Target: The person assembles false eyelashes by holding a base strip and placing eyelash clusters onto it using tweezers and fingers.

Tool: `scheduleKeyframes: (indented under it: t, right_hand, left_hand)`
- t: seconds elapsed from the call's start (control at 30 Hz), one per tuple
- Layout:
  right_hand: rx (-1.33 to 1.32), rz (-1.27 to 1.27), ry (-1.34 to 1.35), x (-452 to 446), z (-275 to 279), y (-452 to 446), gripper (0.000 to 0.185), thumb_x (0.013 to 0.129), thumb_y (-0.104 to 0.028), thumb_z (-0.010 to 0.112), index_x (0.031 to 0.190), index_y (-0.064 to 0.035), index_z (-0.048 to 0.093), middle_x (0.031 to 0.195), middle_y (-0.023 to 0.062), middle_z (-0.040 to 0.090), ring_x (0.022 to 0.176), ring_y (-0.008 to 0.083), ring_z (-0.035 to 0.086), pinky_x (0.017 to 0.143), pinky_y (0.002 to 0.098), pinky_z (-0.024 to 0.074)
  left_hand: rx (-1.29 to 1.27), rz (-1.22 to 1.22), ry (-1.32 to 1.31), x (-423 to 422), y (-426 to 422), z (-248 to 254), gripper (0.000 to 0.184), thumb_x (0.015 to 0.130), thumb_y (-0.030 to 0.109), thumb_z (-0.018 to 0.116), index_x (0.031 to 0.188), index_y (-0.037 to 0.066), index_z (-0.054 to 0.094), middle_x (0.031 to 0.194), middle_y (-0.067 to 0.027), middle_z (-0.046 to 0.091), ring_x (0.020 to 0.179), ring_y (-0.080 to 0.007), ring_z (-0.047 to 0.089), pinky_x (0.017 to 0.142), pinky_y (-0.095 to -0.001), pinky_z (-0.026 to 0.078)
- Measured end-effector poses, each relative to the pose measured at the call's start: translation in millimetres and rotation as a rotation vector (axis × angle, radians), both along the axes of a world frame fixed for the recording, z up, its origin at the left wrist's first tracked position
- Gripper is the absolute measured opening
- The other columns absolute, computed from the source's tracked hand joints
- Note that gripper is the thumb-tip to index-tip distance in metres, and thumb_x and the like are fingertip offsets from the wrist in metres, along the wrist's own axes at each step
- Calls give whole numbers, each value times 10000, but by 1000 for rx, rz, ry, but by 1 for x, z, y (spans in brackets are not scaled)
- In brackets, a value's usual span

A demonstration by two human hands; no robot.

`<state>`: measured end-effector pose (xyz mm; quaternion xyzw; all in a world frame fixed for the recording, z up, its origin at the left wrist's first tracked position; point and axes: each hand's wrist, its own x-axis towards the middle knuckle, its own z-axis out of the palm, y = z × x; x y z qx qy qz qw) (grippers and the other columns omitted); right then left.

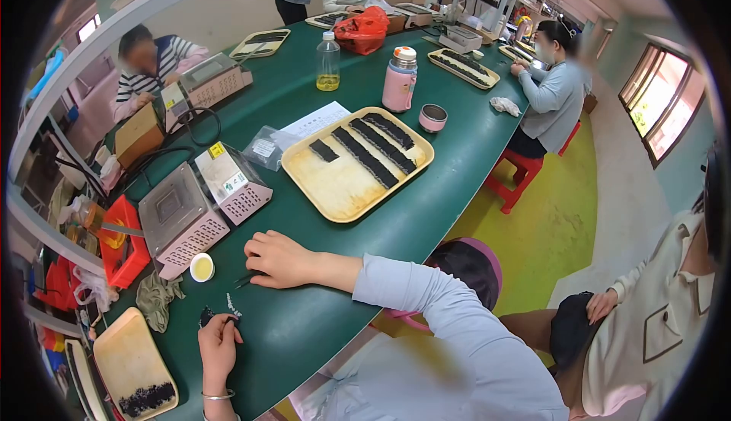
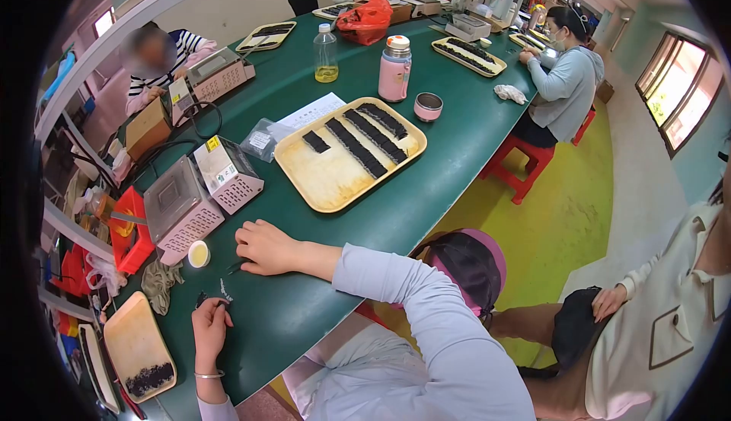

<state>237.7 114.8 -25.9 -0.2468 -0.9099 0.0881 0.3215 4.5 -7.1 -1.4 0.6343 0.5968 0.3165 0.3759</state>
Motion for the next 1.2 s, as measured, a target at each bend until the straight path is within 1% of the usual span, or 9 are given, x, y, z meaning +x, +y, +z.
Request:
scheduleKeyframes:
  t: [0.23,0.37,0.47,0.6,0.77,0.87,1.0,1.13,1.2]
  right_hand:
    - [12,-1,7,2,3,0,222,747,-284,726,798,-84,645,943,67,536,923,240,507,774,378,413]
    - [7,11,1,0,5,0,217,746,-279,728,795,-86,642,928,63,535,913,240,509,766,378,415]
    - [13,18,7,1,7,-1,217,744,-276,730,791,-85,639,919,61,534,907,241,511,760,377,416]
    - [27,18,-16,2,10,0,218,740,-241,745,840,-88,625,932,52,536,893,239,525,748,367,429]
    - [42,21,-4,3,12,-1,219,737,-233,748,843,-87,624,939,55,547,898,243,534,754,373,436]
    - [48,27,2,1,11,-2,217,738,-227,748,847,-85,624,944,55,552,901,245,537,759,374,439]
    - [40,24,-12,1,12,1,219,739,-219,748,852,-78,624,943,57,553,888,249,541,756,371,441]
    - [38,24,-4,2,11,1,225,740,-234,743,849,-77,625,942,63,538,901,251,523,752,379,428]
    - [40,18,-9,2,14,0,222,735,-213,751,855,-74,625,941,58,544,883,247,537,751,373,439]
  left_hand:
    - [-9,14,-7,1,0,0,118,905,-16,498,912,-33,615,576,-22,563,497,-66,477,472,-214,348]
    - [41,-10,-4,2,0,0,116,903,-19,497,914,-40,611,575,-29,565,505,-77,493,481,-222,365]
    - [29,-10,10,3,-1,3,118,895,-4,512,920,-32,624,569,-42,583,499,-96,519,494,-235,394]
    - [23,-13,46,4,-1,7,120,891,-4,514,927,-28,626,576,-51,591,515,-108,550,505,-244,413]
    - [45,3,41,4,-2,7,112,897,-6,510,931,-35,613,592,-51,589,526,-106,540,519,-246,412]
    - [57,-40,67,3,-2,8,113,900,7,515,936,-34,613,595,-56,590,537,-115,547,534,-252,421]
    - [54,-33,70,4,-2,9,113,901,15,518,939,-34,612,599,-64,592,543,-121,547,542,-256,425]
    - [50,-34,72,4,-1,7,114,900,18,520,941,-31,614,597,-61,590,545,-120,546,541,-261,426]
    - [48,-34,76,4,-2,8,114,899,18,520,940,-29,615,596,-61,590,541,-121,545,539,-263,426]
